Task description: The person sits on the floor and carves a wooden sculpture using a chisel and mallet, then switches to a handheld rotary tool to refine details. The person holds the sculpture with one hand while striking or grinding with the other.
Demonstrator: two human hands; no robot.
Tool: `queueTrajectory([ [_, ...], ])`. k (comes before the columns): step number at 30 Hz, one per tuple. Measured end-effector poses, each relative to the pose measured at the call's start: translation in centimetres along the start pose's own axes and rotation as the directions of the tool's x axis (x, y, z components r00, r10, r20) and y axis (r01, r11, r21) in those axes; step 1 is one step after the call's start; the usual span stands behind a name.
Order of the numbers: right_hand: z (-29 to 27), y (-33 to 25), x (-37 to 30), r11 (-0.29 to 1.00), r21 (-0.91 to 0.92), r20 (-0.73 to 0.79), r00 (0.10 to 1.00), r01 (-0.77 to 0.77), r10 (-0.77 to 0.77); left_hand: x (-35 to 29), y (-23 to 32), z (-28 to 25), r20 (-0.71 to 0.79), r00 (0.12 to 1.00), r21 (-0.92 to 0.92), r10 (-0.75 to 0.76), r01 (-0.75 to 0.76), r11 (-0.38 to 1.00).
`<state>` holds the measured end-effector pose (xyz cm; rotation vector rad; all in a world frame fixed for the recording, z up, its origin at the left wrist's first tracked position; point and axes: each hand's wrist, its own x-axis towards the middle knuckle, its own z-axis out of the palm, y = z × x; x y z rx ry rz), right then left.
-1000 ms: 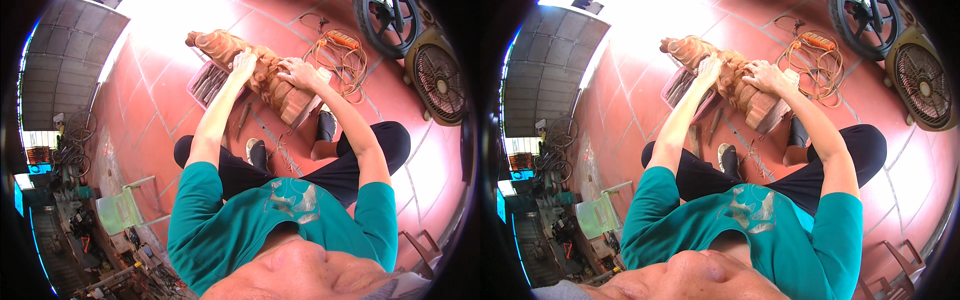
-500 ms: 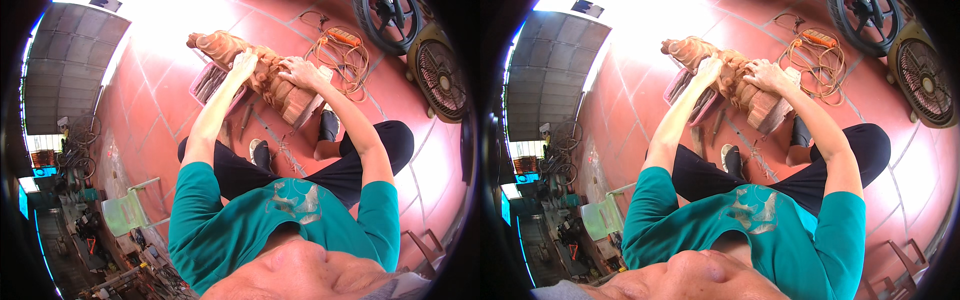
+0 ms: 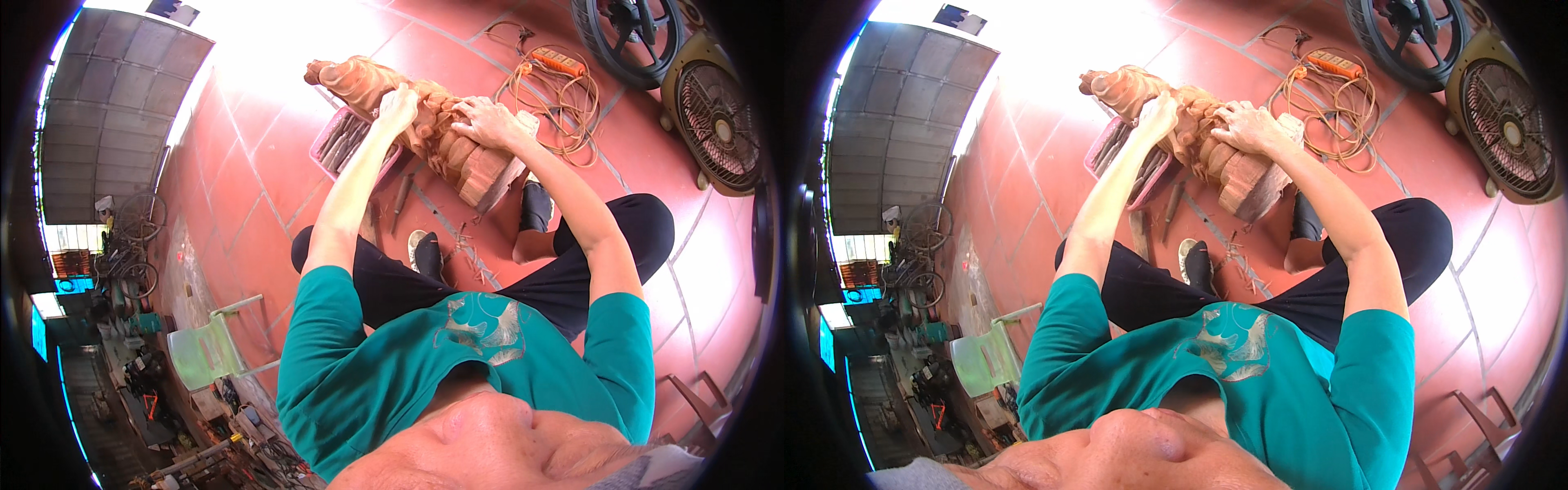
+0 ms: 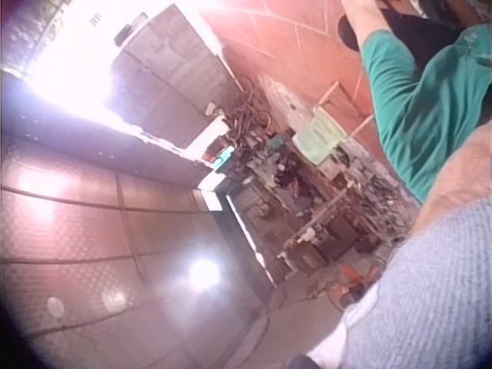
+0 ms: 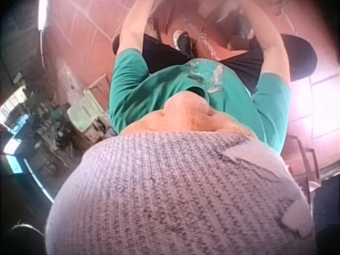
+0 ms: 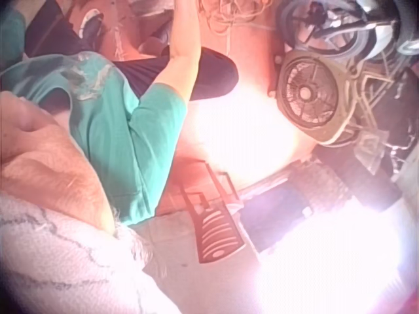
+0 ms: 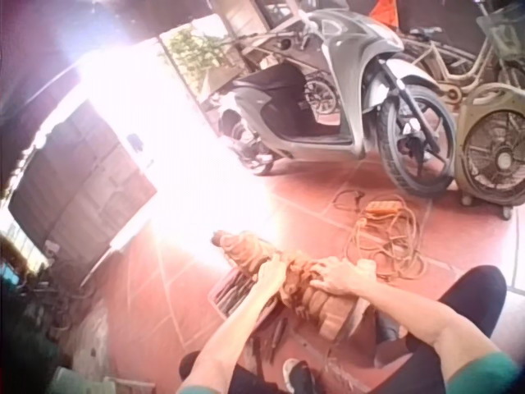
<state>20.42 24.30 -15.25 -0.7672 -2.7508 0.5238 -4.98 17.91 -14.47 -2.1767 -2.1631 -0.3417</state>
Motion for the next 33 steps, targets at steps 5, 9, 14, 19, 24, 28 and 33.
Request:
queueTrajectory([
  [5, -0.3, -0.2, 0.1, 1.000, 0.020, 0.020, 1.000, 0.002, -0.003, 1.1, -0.4, -2.4, 0.230, 0.967, -0.149, -0.111, 0.148, 0.978],
  [9, 0.0, -0.3, 0.0, 1.000, 0.001, -0.007, 1.000, -0.001, 0.001, 0.9, 0.3, -1.5, 0.046, 0.992, -0.034, -0.115, 0.117, 0.993],
  [14, -0.1, -0.1, 0.0, 1.000, 0.013, -0.017, 1.000, 0.016, -0.015, 0.2, -0.2, -0.3, -0.062, 0.991, 0.016, 0.115, -0.114, 0.993],
  [19, -0.5, 0.1, -0.1, 0.999, 0.032, 0.021, 1.000, -0.007, 0.007, 0.6, 0.5, -3.5, 0.316, 0.949, -0.117, -0.003, 0.042, 0.992],
  [24, 0.2, 0.1, 0.2, 1.000, 0.001, 0.004, 1.000, -0.011, 0.011, -2.8, -0.3, -2.7, 0.106, 0.994, -0.067, 0.020, -0.013, 0.998],
  [28, 0.2, 0.0, 0.2, 1.000, 0.011, -0.015, 1.000, 0.012, -0.012, -2.6, 0.7, -1.4, 0.030, 0.994, 0.070, -0.100, 0.098, 0.993],
  [33, -0.3, -0.1, 0.0, 0.999, 0.042, -0.004, 1.000, -0.006, 0.006, -4.7, 1.1, -1.9, -0.051, 0.996, -0.110, 0.078, -0.084, 0.990],
])
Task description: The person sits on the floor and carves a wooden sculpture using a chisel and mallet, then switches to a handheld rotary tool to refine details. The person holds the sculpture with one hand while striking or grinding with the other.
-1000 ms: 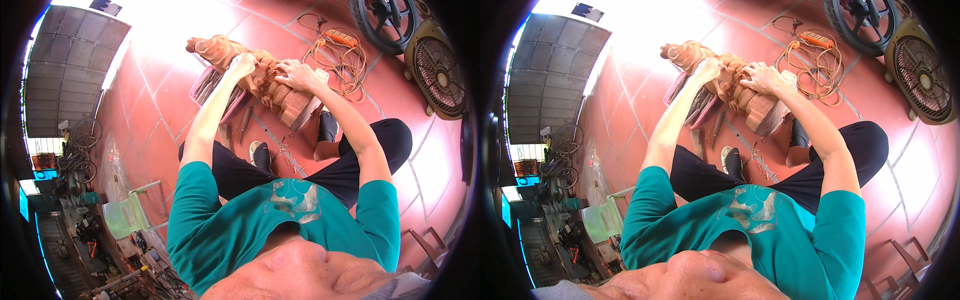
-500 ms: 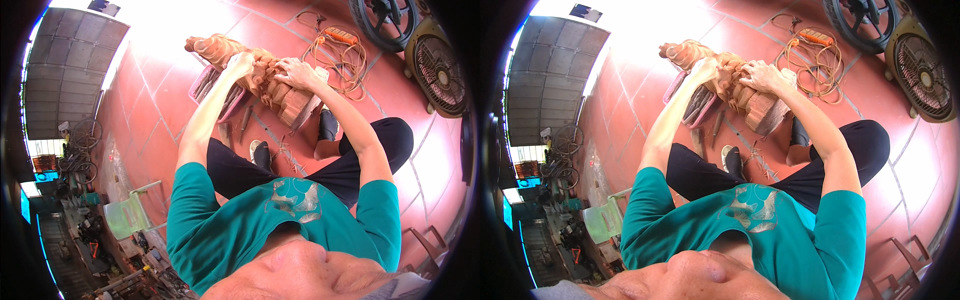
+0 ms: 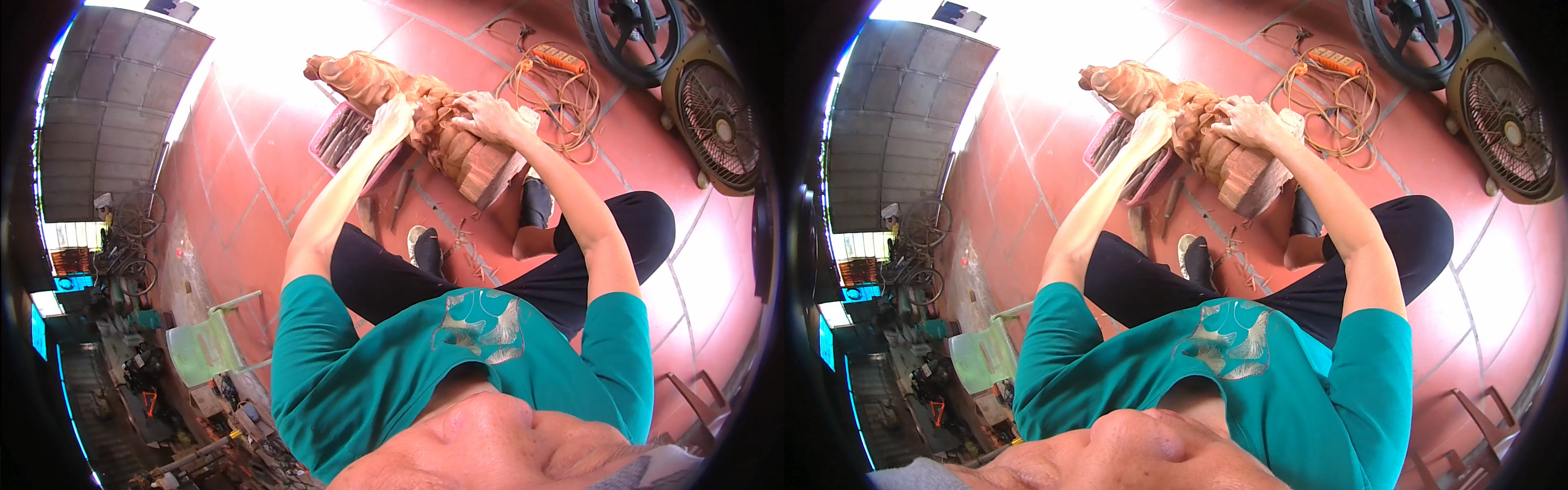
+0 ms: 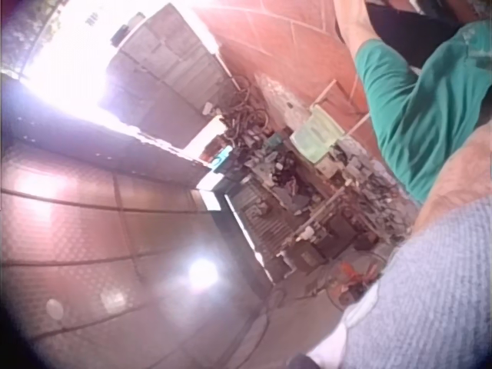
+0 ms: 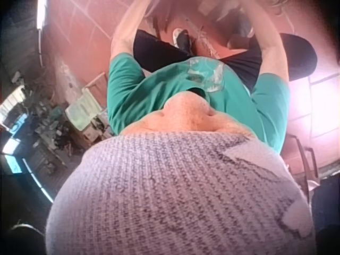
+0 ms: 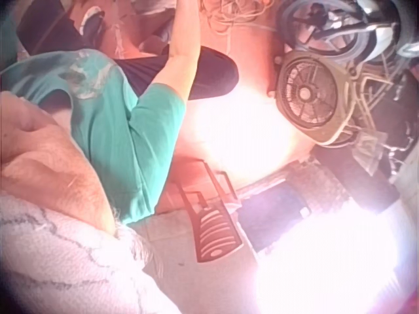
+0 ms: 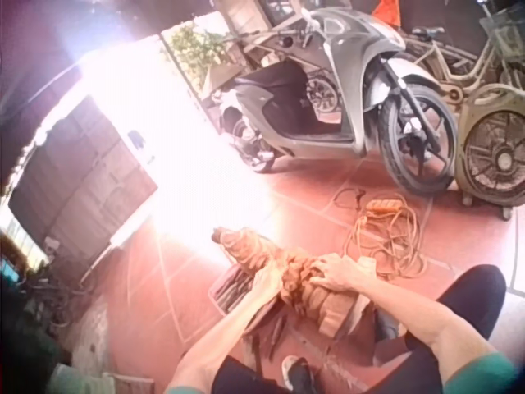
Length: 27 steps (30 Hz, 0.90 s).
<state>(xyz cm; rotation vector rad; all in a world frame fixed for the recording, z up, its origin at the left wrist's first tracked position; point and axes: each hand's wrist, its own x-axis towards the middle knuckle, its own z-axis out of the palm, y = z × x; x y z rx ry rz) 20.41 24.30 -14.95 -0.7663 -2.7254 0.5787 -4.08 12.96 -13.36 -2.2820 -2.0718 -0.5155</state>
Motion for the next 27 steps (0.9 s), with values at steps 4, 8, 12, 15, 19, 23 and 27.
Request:
queueTrajectory([
  [4, 0.1, 0.1, 0.0, 1.000, -0.010, -0.005, 1.000, -0.002, 0.001, -0.5, 0.2, -1.3, 0.095, 0.995, -0.005, -0.009, 0.009, 1.000],
  [8, 0.1, -0.1, 0.0, 1.000, -0.009, -0.016, 1.000, 0.019, -0.020, 0.9, -0.6, -0.1, 0.009, 0.992, 0.070, -0.128, 0.128, 0.989],
  [12, 0.0, 0.1, 0.0, 0.999, 0.023, -0.009, 1.000, 0.022, -0.022, 0.6, 0.1, 0.8, 0.003, 0.991, 0.070, -0.131, 0.131, 0.989],
  [15, -0.1, 0.1, 0.1, 0.999, 0.023, 0.001, 1.000, 0.027, -0.027, -0.5, -0.1, -0.1, 0.079, 0.995, 0.000, -0.057, 0.057, 0.998],
  [19, 0.3, 0.3, -0.1, 1.000, -0.009, -0.014, 1.000, 0.010, -0.010, -0.9, 0.6, -1.5, 0.132, 0.991, -0.095, -0.029, 0.042, 0.995],
  [23, 0.8, 0.2, 0.2, 0.998, -0.055, -0.027, 0.999, 0.039, -0.041, -0.3, -0.7, -0.1, 0.009, 0.996, 0.031, -0.084, 0.084, 0.996],
  [27, 0.6, 0.1, 0.1, 0.998, -0.044, -0.036, 0.999, 0.034, -0.035, -0.4, 0.1, 0.8, -0.038, 0.995, -0.022, -0.091, 0.091, 0.996],
])
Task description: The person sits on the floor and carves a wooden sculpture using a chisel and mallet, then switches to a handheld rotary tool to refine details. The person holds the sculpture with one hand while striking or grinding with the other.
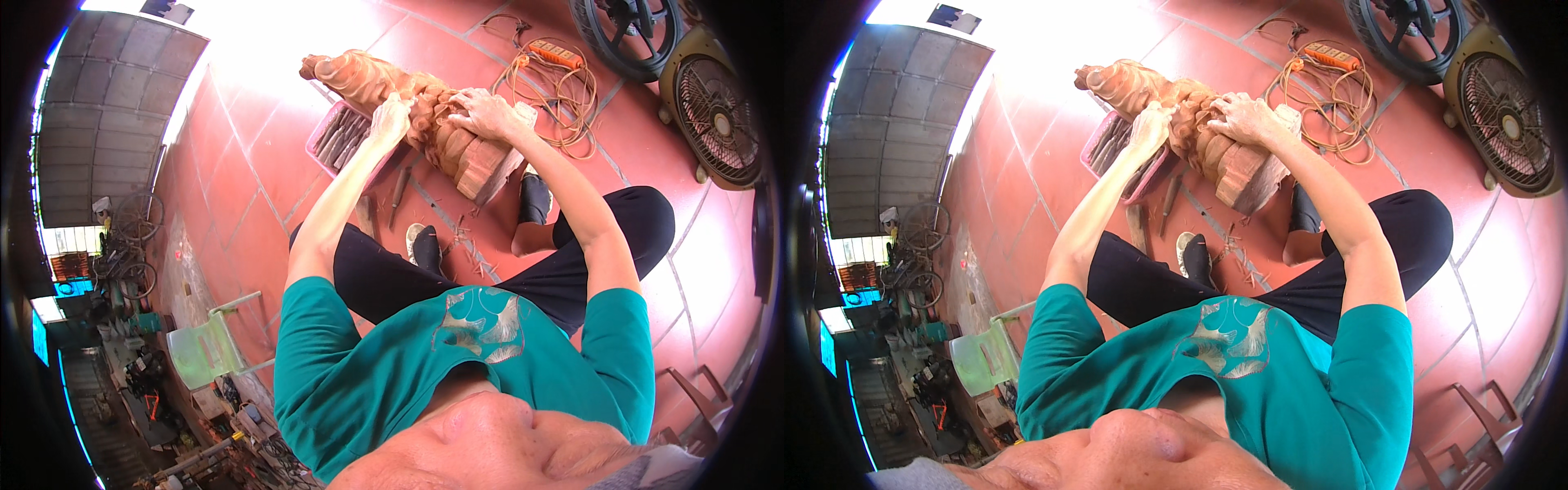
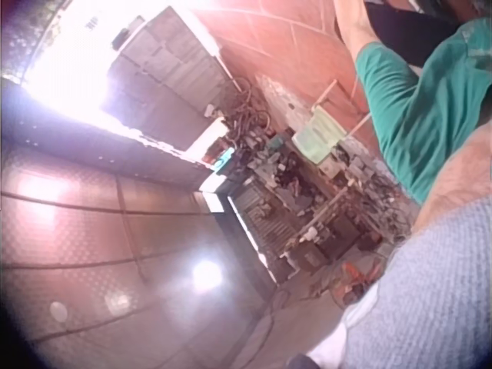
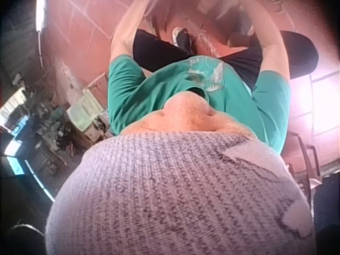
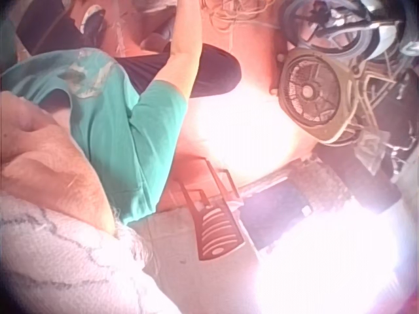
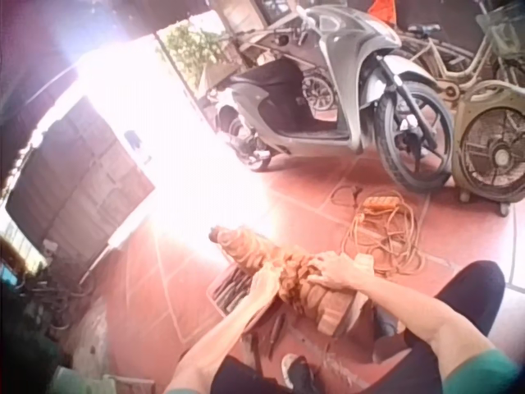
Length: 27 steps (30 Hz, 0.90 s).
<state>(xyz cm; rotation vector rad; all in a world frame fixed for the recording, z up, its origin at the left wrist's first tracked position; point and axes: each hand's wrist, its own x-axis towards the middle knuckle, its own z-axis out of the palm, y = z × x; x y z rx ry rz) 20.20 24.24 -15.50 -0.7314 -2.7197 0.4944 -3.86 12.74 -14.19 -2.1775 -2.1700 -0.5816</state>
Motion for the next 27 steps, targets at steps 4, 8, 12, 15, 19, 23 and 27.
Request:
queueTrajectory([
  [4, -0.3, 0.2, -0.2, 1.000, 0.005, 0.021, 1.000, -0.016, 0.016, -0.1, 0.9, -1.0, 0.096, 0.995, -0.071, 0.020, -0.013, 0.997],
  [8, 0.1, 0.3, 0.1, 1.000, -0.029, 0.009, 1.000, -0.008, 0.008, 0.9, 1.1, 0.2, -0.002, 0.998, 0.075, -0.067, 0.067, 0.995],
  [12, -0.1, 0.2, 0.0, 1.000, 0.004, 0.017, 1.000, 0.010, -0.010, 1.4, 0.5, 1.1, 0.001, 0.997, 0.113, -0.079, 0.079, 0.991],
  [15, -0.2, 0.3, 0.1, 0.999, 0.030, 0.024, 1.000, -0.012, 0.012, 1.1, 2.2, -1.2, 0.086, 0.996, 0.048, -0.033, 0.029, 0.998],
  [19, -1.3, -0.7, 0.0, 0.998, 0.014, 0.091, 0.994, -0.059, 0.057, 1.6, 1.3, -1.0, 0.075, 0.990, 0.024, -0.123, 0.122, 0.992],
  [23, -0.9, -1.0, -0.1, 0.999, -0.001, 0.044, 0.998, -0.044, 0.044, 2.2, 0.0, 1.1, -0.048, 0.989, 0.151, -0.143, 0.149, 0.977],
  [27, -1.4, -0.5, -0.1, 0.998, 0.042, 0.070, 0.996, -0.055, 0.052, 2.1, 0.4, 0.9, -0.005, 0.991, 0.091, -0.137, 0.137, 0.986],
])
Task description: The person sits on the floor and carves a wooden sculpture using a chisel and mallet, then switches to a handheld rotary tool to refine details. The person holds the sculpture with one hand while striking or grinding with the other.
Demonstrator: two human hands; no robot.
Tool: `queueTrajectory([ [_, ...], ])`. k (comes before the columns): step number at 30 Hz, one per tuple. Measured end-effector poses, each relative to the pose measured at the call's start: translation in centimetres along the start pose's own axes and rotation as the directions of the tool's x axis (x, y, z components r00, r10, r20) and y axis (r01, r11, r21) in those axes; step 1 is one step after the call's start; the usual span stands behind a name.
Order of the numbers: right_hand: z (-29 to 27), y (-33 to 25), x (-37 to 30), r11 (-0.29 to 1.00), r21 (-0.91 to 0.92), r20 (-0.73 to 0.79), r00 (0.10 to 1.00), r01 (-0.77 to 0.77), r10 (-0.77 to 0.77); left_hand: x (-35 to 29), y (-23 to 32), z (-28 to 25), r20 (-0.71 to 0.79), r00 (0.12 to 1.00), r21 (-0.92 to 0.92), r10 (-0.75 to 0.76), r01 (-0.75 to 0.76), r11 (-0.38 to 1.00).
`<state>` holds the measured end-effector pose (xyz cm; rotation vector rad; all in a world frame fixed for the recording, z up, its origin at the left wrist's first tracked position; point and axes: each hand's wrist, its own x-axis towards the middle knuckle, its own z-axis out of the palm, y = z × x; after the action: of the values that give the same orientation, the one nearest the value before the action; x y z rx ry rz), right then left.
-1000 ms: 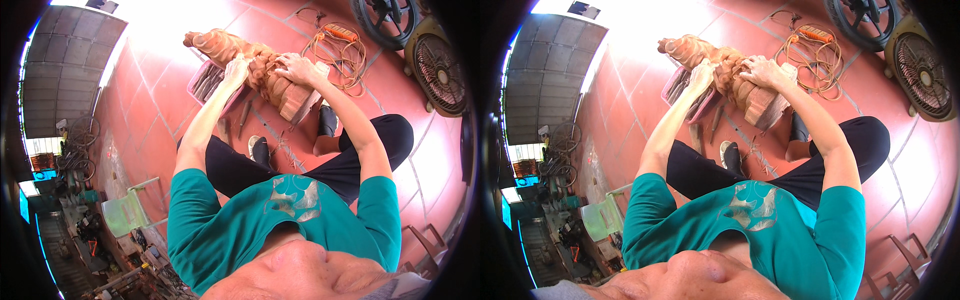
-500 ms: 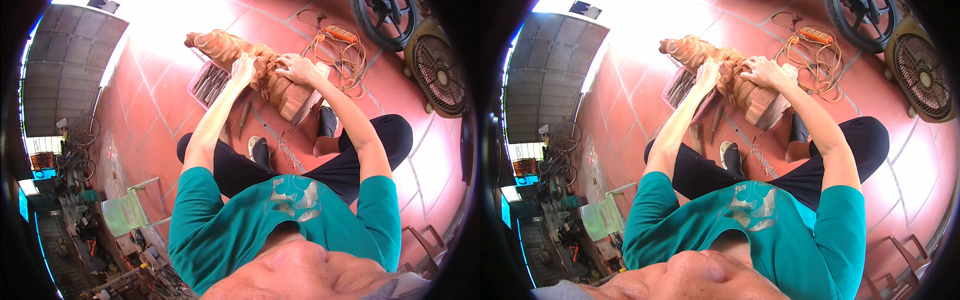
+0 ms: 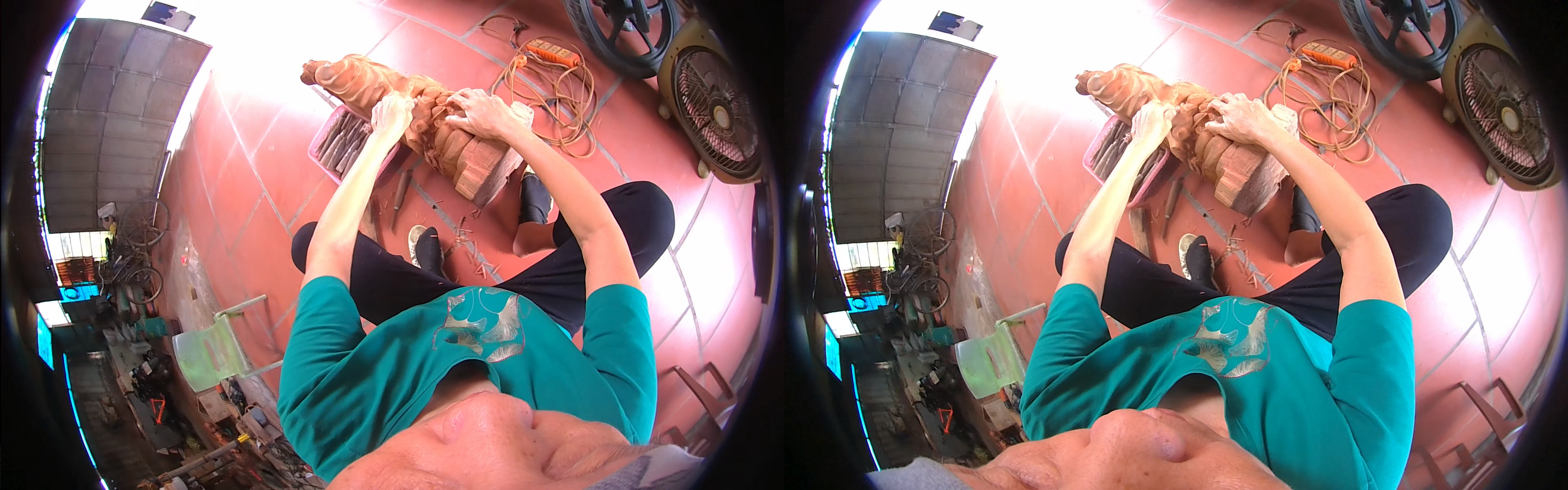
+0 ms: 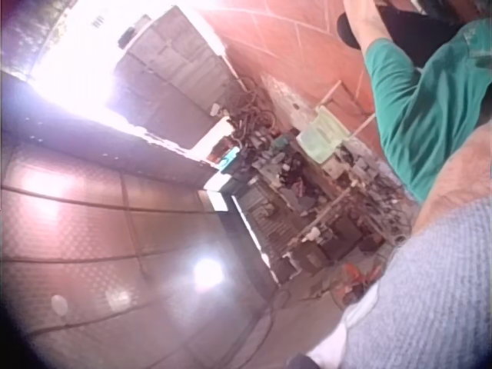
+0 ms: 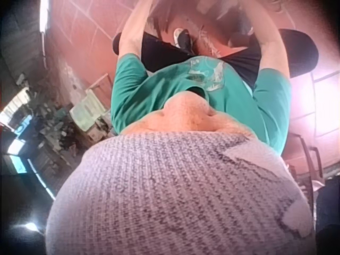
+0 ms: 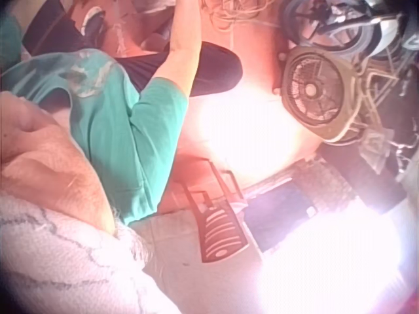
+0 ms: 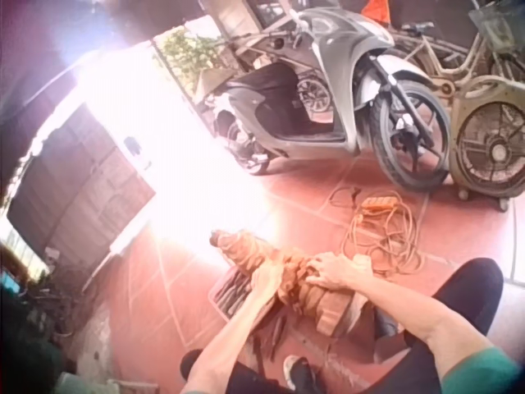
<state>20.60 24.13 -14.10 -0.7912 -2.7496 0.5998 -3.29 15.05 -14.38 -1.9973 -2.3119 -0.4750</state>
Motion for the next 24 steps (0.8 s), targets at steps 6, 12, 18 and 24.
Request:
queueTrajectory([
  [6, 0.4, -0.1, 0.2, 0.999, -0.014, 0.000, 0.999, -0.051, 0.051, -0.7, 0.6, -1.2, 0.013, 1.000, -0.066, 0.008, -0.007, 0.998],
  [12, 0.4, -0.2, 0.1, 1.000, 0.000, -0.020, 1.000, -0.015, 0.015, -0.1, 0.2, 0.3, -0.106, 0.994, -0.072, -0.021, 0.014, 0.997],
  [18, 0.1, 0.0, 0.1, 0.999, -0.024, -0.012, 0.999, -0.044, 0.043, -0.7, 1.0, -1.7, 0.020, 0.998, -0.087, 0.052, -0.050, 0.995],
  [24, 0.8, 0.2, 0.3, 1.000, -0.006, -0.026, 1.000, -0.002, 0.002, 1.0, 1.0, -0.3, -0.070, 0.995, -0.046, -0.070, 0.067, 0.997],
])
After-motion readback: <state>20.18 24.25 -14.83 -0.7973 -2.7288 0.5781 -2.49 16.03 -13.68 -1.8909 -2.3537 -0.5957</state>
